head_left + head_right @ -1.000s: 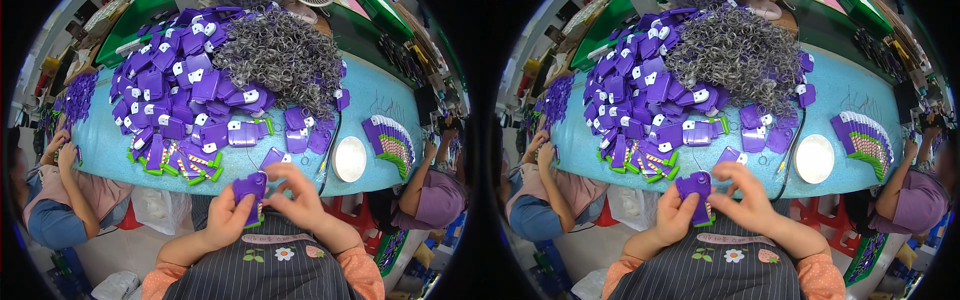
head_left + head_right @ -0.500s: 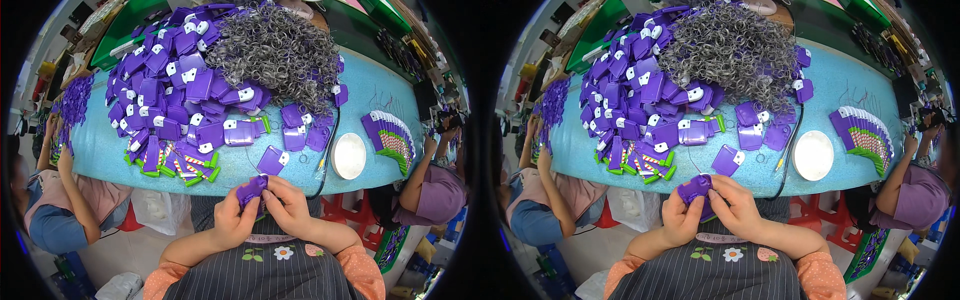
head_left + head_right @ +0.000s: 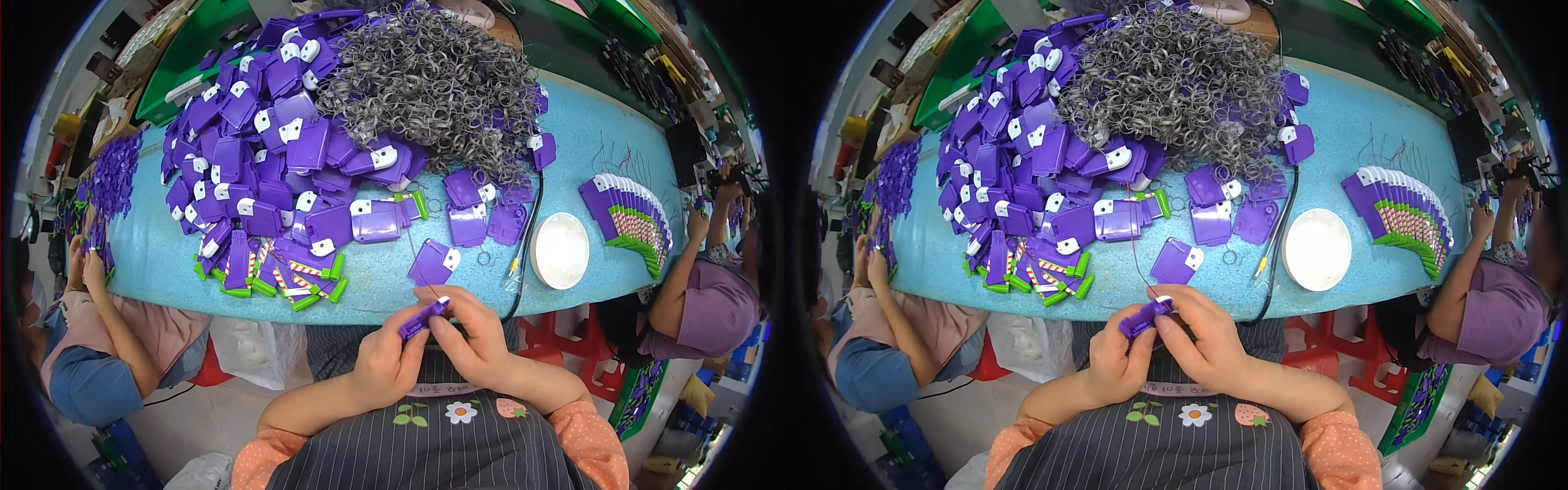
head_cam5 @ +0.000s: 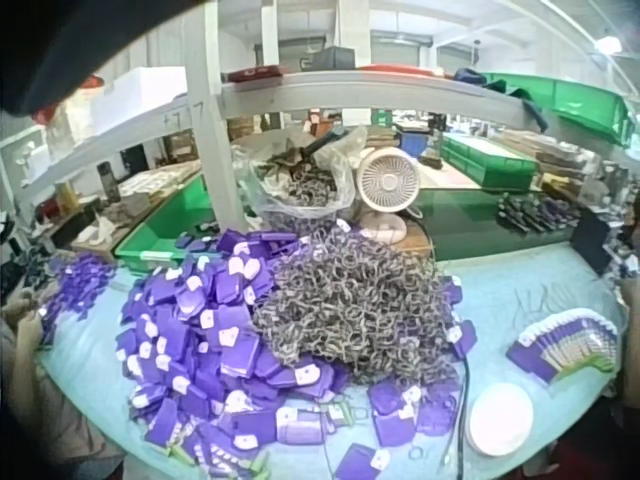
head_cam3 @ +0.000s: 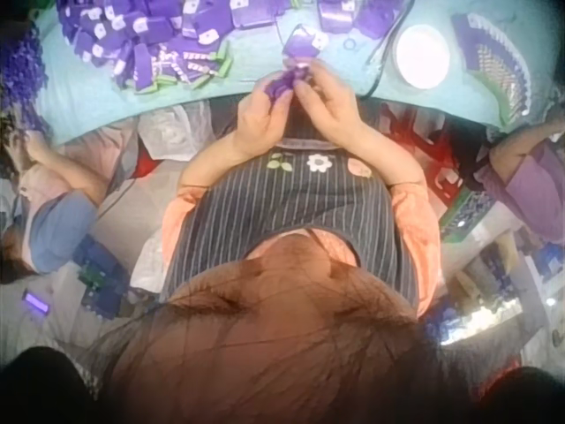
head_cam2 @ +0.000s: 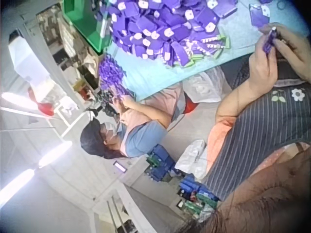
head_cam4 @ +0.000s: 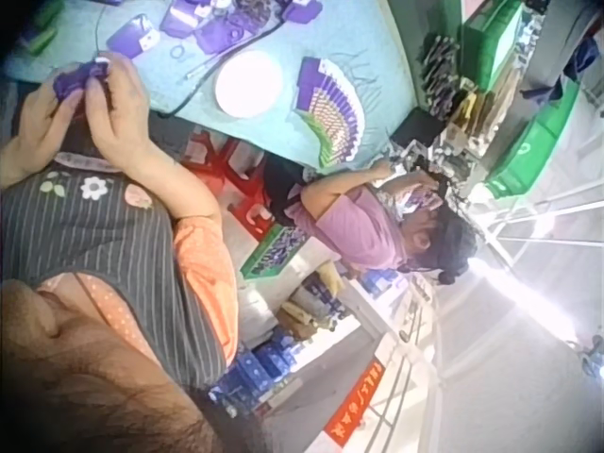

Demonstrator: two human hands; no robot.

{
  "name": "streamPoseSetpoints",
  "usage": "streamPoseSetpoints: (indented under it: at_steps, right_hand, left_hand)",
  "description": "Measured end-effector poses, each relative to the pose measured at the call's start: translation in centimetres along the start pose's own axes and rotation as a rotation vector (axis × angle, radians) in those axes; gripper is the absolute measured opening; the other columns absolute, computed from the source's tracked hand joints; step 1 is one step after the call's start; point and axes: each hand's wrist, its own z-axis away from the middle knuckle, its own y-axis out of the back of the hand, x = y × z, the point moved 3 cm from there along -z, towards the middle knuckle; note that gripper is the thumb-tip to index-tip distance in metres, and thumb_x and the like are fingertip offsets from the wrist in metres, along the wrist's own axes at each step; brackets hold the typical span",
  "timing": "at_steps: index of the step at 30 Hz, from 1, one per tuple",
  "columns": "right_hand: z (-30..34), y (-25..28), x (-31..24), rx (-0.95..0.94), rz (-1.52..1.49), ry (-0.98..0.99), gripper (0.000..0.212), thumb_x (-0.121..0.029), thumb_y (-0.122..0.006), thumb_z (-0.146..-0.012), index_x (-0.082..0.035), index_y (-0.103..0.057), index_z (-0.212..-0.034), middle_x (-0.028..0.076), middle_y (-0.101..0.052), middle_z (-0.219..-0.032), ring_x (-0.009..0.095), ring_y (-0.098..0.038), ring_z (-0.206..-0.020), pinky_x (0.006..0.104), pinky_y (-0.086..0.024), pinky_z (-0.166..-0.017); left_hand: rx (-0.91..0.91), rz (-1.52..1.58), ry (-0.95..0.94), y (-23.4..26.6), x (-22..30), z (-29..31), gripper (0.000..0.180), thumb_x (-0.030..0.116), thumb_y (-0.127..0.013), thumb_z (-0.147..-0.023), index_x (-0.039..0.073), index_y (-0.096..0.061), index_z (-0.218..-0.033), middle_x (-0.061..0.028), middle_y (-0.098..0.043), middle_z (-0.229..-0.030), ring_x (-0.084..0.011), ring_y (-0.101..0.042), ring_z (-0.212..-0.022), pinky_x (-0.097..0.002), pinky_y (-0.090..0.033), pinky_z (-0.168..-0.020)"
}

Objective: The person assembles small purple plastic components by inserting a thin wire into each unit and snapping a cover piece into place. They handle the parts one at a time, placing completed units on the table. The workspace contains large piles of purple parts and a bundle of wires.

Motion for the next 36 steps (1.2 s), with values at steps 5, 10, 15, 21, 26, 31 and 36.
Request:
streamPoseSetpoints:
  at_steps: [5, 10, 15, 21, 26, 31, 36]
  right_hand:
    - [0.2, 0.0, 0.3, -0.024, 0.182, 0.092, 0.025, 0.000, -0.053, -0.082, 0.006, -0.054, -0.106, 0.023, -0.059, -0.100, 0.037, -0.060, -0.089, 0.0385, -0.050, -0.074]
    - [0.2, 0.1, -0.2, 0.049, 0.371, 0.203, 0.021, 0.001, -0.053, -0.080, 0.006, -0.056, -0.100, 0.021, -0.060, -0.093, 0.037, -0.061, -0.079, 0.0394, -0.050, -0.067]
    - [-0.5, 2.2, -0.1, -0.294, 0.359, 0.000, 0.015, -0.005, -0.054, -0.081, 0.003, -0.060, -0.092, 0.018, -0.061, -0.079, 0.032, -0.062, -0.067, 0.0395, -0.048, -0.059]
    - [-0.2, 4.2, 1.1, -0.184, 0.162, -0.201, 0.015, -0.012, -0.062, -0.079, 0.001, -0.064, -0.087, 0.013, -0.058, -0.069, 0.030, -0.058, -0.063, 0.0382, -0.044, -0.055]
    - [-1.1, 5.4, 0.8, 0.194, 1.010, 0.098, 0.019, -0.013, -0.068, -0.072, 0.000, -0.065, -0.085, 0.010, -0.055, -0.083, 0.027, -0.054, -0.082, 0.0363, -0.042, -0.065]
    - [-1.2, 5.3, 2.6, 0.175, 1.275, 0.146, 0.019, -0.009, -0.069, -0.064, 0.001, -0.060, -0.077, 0.011, -0.053, -0.091, 0.029, -0.050, -0.099, 0.0371, -0.042, -0.074]
    - [0.2, 8.2, -0.6, 0.265, 0.927, 0.165, 0.016, -0.003, -0.070, -0.063, -0.001, -0.056, -0.070, 0.011, -0.055, -0.086, 0.030, -0.052, -0.093, 0.0372, -0.042, -0.075]
  left_hand:
    - [0.010, 0.116, 0.049, -0.1, -0.3, 0.5, 0.027, 0.004, -0.051, -0.091, -0.006, -0.046, -0.115, -0.0148, -0.063, -0.083, -0.0194, -0.064, -0.067, -0.0293, -0.050, -0.061]
    - [-0.046, 0.538, 0.255, -0.9, -1.0, 1.2, 0.030, 0.002, -0.044, -0.094, -0.006, -0.040, -0.122, -0.0092, -0.058, -0.107, -0.0113, -0.056, -0.093, -0.0252, -0.046, -0.081]
    - [-0.131, 0.378, 0.221, -0.7, -1.0, 0.7, 0.030, 0.009, -0.049, -0.093, -0.005, -0.043, -0.119, -0.0118, -0.065, -0.086, -0.0127, -0.063, -0.074, -0.0260, -0.049, -0.063]
    - [-0.387, 0.617, 0.553, 0.0, -0.4, 0.5, 0.030, 0.007, -0.043, -0.095, -0.004, -0.040, -0.123, -0.0165, -0.061, -0.104, -0.0200, -0.063, -0.091, -0.0306, -0.051, -0.079]
    - [-0.197, 0.901, 0.619, 1.0, -1.0, 0.5, 0.030, 0.008, -0.041, -0.096, -0.002, -0.036, -0.124, -0.0183, -0.057, -0.113, -0.0231, -0.062, -0.098, -0.0329, -0.050, -0.085]
    - [-0.201, 0.928, 0.615, 0.8, 0.0, 0.0, 0.030, 0.008, -0.041, -0.096, -0.001, -0.035, -0.124, -0.0202, -0.056, -0.115, -0.0254, -0.061, -0.100, -0.0361, -0.050, -0.087]
    - [-0.161, 0.929, 0.598, 0.5, -0.2, 0.2, 0.030, 0.007, -0.041, -0.096, -0.002, -0.035, -0.123, -0.0213, -0.055, -0.115, -0.0273, -0.061, -0.100, -0.0370, -0.050, -0.088]
